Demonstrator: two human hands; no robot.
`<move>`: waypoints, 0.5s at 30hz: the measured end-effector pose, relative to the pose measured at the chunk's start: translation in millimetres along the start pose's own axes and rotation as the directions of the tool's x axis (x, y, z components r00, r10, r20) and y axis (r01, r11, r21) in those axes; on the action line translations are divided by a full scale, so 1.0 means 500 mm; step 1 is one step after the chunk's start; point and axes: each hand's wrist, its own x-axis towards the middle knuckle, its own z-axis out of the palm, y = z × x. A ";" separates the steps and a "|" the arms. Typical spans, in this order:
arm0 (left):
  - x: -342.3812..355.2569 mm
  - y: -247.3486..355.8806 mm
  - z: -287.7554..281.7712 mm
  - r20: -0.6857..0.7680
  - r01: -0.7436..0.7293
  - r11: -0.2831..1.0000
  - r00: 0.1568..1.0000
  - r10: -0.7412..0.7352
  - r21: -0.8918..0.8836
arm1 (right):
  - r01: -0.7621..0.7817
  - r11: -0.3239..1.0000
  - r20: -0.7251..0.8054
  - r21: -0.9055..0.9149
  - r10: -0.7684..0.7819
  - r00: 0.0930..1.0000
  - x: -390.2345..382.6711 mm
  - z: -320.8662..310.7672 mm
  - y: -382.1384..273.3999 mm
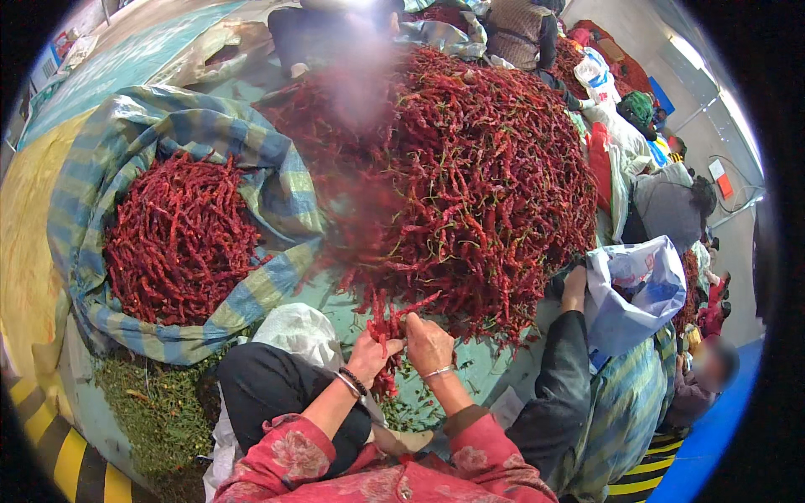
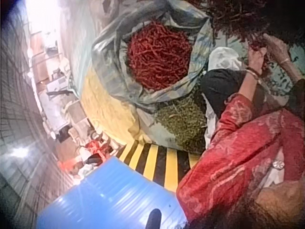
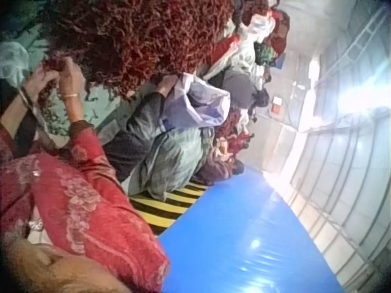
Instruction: The person sits on the floor and removes stems from dried red chili peppers by hand. The de-stemmed peppers are placed into a pile, while the removed stems are discarded to the side.
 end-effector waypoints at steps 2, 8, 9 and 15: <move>0.011 -0.019 -0.011 -0.086 0.020 1.000 0.996 -0.018 0.016 | -0.165 0.986 0.005 -0.018 0.165 0.986 0.002 0.045 0.016; -0.006 -0.014 -0.041 -0.253 -0.036 0.997 0.966 0.052 0.069 | -0.235 0.967 0.433 -0.100 0.255 0.865 0.051 0.061 0.070; -0.002 0.000 -0.027 -0.275 -0.131 0.989 0.950 0.145 0.068 | -0.080 0.993 0.412 0.085 0.038 0.910 0.042 0.070 0.077; -0.034 0.098 -0.006 -0.455 -0.405 0.914 0.814 0.362 0.002 | 0.073 0.976 0.147 0.204 -0.105 0.984 0.188 0.081 -0.086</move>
